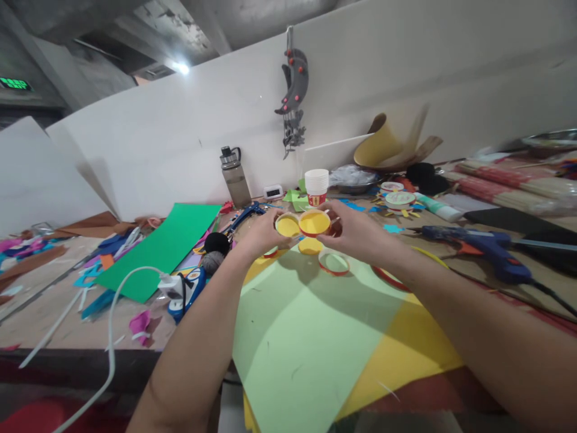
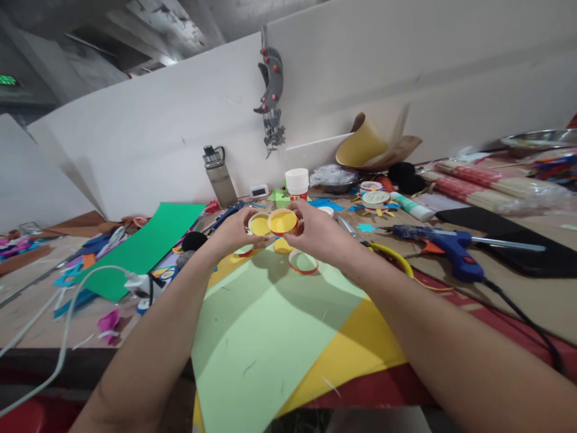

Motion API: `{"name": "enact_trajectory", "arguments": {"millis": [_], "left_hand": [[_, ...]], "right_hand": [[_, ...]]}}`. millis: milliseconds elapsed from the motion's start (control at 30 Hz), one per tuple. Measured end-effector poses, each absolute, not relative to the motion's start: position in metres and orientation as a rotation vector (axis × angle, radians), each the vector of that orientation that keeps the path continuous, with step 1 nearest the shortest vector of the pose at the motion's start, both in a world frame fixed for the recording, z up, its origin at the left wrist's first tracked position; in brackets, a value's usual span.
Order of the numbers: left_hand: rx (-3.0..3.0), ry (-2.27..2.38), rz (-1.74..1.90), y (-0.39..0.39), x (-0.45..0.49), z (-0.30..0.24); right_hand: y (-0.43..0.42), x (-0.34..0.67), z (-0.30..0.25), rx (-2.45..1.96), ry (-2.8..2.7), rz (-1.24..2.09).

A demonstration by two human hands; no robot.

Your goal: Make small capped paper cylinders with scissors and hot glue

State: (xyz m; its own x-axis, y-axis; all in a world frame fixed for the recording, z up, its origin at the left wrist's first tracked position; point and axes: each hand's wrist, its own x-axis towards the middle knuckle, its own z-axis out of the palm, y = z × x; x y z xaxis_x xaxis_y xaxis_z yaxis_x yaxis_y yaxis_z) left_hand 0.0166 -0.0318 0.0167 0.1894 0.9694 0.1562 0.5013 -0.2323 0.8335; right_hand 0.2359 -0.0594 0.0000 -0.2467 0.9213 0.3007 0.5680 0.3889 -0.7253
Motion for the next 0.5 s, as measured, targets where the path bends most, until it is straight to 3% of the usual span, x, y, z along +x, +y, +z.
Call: {"name": "enact_trajectory", "arguments": {"millis": [500], "left_hand": [[2.504, 1.242, 0.206, -0.033, 0.015, 0.016]], "right_hand": [[-0.043, 0.242, -0.006, -1.18, -1.629, 0.719]]}}
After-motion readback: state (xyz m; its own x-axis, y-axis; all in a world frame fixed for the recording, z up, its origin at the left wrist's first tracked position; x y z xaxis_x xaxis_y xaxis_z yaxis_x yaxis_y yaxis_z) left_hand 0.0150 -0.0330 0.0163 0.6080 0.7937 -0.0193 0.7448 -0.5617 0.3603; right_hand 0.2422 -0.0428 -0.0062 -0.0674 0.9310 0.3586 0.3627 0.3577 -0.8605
